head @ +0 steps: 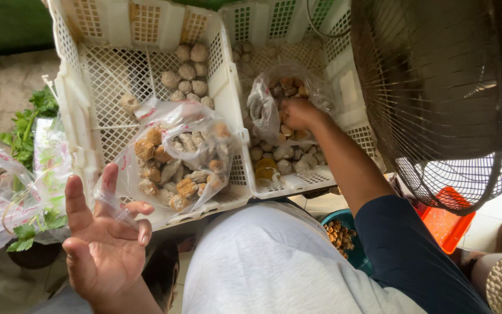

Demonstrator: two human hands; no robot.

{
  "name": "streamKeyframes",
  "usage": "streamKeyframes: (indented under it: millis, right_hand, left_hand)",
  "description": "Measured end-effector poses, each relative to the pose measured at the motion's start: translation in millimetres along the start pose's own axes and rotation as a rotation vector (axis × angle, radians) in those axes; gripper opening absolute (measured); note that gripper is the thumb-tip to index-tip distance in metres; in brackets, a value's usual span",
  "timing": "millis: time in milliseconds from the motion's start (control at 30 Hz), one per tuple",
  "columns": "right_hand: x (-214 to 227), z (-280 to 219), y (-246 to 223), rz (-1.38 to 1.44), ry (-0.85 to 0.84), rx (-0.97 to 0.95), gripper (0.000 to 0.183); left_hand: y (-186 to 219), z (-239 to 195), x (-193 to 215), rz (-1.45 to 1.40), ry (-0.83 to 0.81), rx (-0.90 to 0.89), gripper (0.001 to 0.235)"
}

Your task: The person sorts round meatballs from white crates into plastic bags. They handle the meatballs by hand, placing them into bags held open in the other hand, and occasionally inspect individual pieces before bagging.

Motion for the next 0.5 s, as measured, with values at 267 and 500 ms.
streamKeyframes:
  millis: [267,500]
  right_hand:
    - [76,-146,-126,1.210,-0.483,0.773,0.030]
    - [26,-199,-294,0.412,-0.335,1.069,0.040]
  left_hand:
    - [-8,10,2,-0.105,-0.127,-0.042,0.076]
    - [-3,13,-14,-0.106,-0.163,-0.005,0.079]
Point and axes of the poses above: each hand's wrist, its own z-axis towards the middle knuckle, its own x-axis out of the back of the hand, y = z × x, the point moved 3 cm from there along z, towards the middle knuckle, and after that the axes turned 1 degree about z, right-handed, at the moved point
